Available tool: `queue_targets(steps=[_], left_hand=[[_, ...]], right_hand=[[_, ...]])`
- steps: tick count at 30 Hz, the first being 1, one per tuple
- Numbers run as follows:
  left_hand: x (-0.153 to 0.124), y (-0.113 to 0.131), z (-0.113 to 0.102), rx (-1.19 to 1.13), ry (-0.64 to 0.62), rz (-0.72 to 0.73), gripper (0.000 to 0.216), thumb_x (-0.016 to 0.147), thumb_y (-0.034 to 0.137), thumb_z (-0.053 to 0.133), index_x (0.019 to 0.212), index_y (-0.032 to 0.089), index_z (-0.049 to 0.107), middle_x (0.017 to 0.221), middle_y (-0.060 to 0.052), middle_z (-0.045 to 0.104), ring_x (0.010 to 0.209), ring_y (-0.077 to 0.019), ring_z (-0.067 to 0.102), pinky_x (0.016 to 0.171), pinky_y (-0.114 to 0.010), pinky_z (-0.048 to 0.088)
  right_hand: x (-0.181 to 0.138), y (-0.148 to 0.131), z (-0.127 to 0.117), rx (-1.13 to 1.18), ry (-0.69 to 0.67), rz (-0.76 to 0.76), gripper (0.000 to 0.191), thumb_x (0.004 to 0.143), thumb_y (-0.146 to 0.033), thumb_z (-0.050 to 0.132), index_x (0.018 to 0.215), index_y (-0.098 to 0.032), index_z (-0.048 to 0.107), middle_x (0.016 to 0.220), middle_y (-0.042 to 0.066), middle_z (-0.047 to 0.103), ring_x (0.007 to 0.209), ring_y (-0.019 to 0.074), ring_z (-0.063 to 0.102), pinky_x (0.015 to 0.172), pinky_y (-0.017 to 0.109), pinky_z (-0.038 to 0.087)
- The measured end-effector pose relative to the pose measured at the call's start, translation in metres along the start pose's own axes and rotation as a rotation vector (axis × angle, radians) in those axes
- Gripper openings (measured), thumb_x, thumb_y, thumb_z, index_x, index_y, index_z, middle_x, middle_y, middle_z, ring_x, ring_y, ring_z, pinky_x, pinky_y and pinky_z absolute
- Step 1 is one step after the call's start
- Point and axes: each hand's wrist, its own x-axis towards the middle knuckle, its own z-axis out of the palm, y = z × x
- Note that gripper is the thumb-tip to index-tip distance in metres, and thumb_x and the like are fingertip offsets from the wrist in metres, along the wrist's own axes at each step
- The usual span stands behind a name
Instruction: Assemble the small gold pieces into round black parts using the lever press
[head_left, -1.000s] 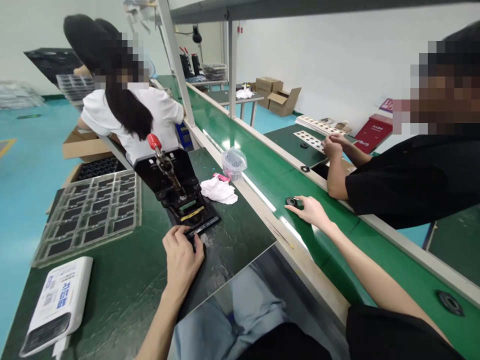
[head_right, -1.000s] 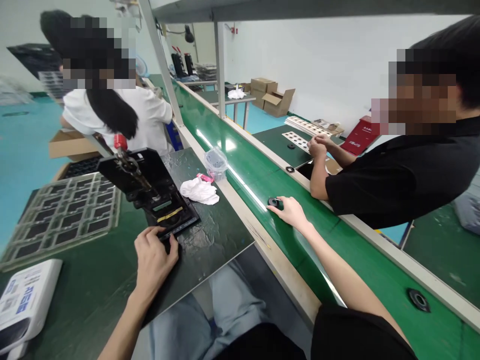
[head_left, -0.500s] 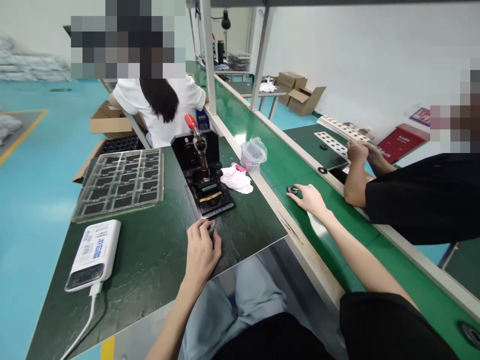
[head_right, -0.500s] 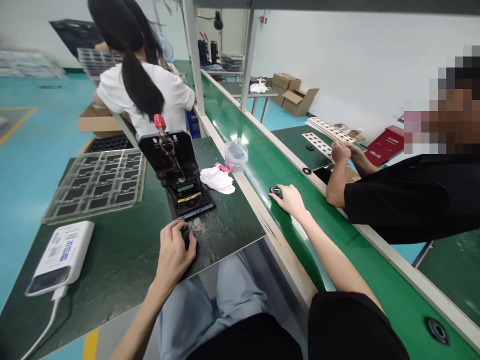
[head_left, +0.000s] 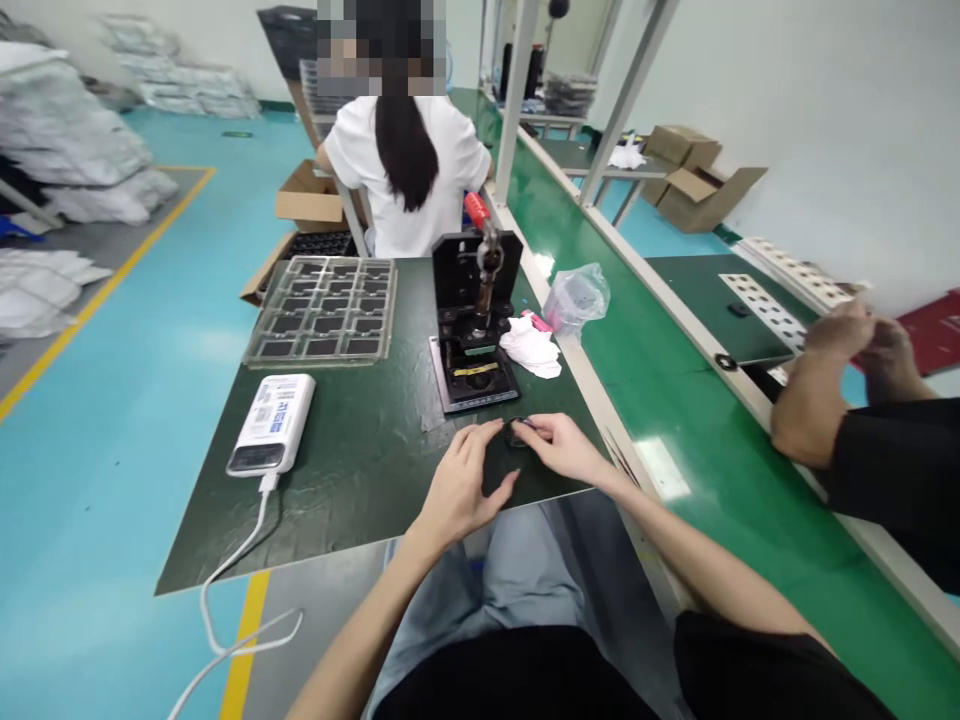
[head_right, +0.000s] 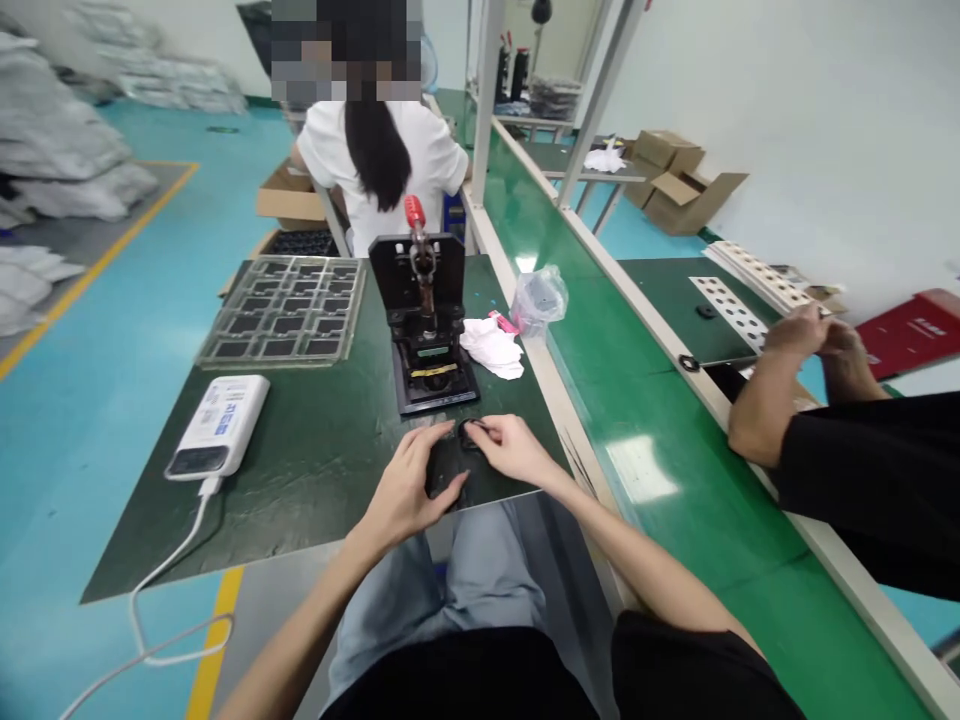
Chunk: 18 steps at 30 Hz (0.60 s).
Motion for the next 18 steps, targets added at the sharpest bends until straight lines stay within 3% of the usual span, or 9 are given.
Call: queue_targets(steps=[3,6,9,11,13,15,18], left_hand=[[-0.008,-0.006,0.002,0.049,0.02,-0.051,0.052,0.096,0.025,0.067,0.143,0.018,0.046,0.129,-0.014,0.069,0.121,-0.0295,0.064,0.103,-0.046,0.058],[-0.012,-0.012,0.004,0.063,0.017,-0.105,0.038,0.097,0.02,0.065,0.133,0.018,0.053,0.118,-0.012,0.073,0.114,-0.0282,0.065,0.097,-0.044,0.06],[-0.011,-0.011,0.004,0.053,-0.025,-0.131,0.036,0.096,0.022,0.066,0.131,0.018,0.055,0.119,-0.012,0.073,0.118,-0.0292,0.064,0.099,-0.047,0.06],[-0.011,-0.008,0.002,0.037,-0.042,-0.145,0.04,0.096,0.026,0.068,0.133,0.019,0.055,0.123,-0.013,0.072,0.121,-0.0299,0.063,0.102,-0.049,0.059],[-0.013,-0.007,-0.002,0.007,-0.042,-0.16,0.044,0.096,0.028,0.069,0.136,0.019,0.053,0.127,-0.013,0.071,0.122,-0.0294,0.063,0.103,-0.049,0.058],[-0.017,-0.008,-0.006,-0.026,-0.049,-0.168,0.043,0.097,0.026,0.067,0.137,0.02,0.053,0.128,-0.012,0.071,0.121,-0.0278,0.064,0.103,-0.048,0.058],[-0.022,-0.012,-0.013,-0.061,-0.068,-0.173,0.039,0.099,0.024,0.063,0.137,0.022,0.054,0.125,-0.01,0.073,0.118,-0.0262,0.066,0.101,-0.046,0.059]], right_hand=[[0.012,-0.021,0.016,-0.058,-0.094,-0.017,0.041,0.096,-0.056,0.059,0.095,-0.017,0.072,0.068,0.001,0.063,0.061,0.0143,0.054,0.059,0.027,0.04],[0.031,-0.024,0.003,0.023,-0.098,-0.034,0.048,0.098,-0.061,0.054,0.101,-0.017,0.072,0.067,0.0,0.06,0.058,0.0134,0.049,0.058,0.027,0.039],[0.057,-0.019,-0.007,0.064,0.151,-0.118,0.06,0.103,-0.066,0.039,0.095,-0.018,0.074,0.077,0.004,0.063,0.072,0.017,0.056,0.07,0.031,0.046],[0.073,-0.016,-0.002,0.022,0.416,-0.164,0.06,0.104,-0.066,0.039,0.099,-0.019,0.076,0.086,0.007,0.064,0.087,0.0199,0.059,0.084,0.034,0.048],[0.085,-0.014,0.011,0.033,0.586,-0.162,0.06,0.104,-0.066,0.039,0.101,-0.019,0.077,0.09,0.007,0.065,0.09,0.0204,0.058,0.089,0.035,0.049],[0.093,-0.013,0.026,0.087,0.597,-0.147,0.061,0.105,-0.064,0.038,0.098,-0.018,0.077,0.088,0.008,0.068,0.084,0.0198,0.059,0.084,0.034,0.05],[0.097,-0.012,0.037,0.081,0.486,-0.185,0.055,0.105,-0.059,0.043,0.092,-0.018,0.077,0.094,0.011,0.075,0.084,0.0205,0.063,0.078,0.034,0.052]])
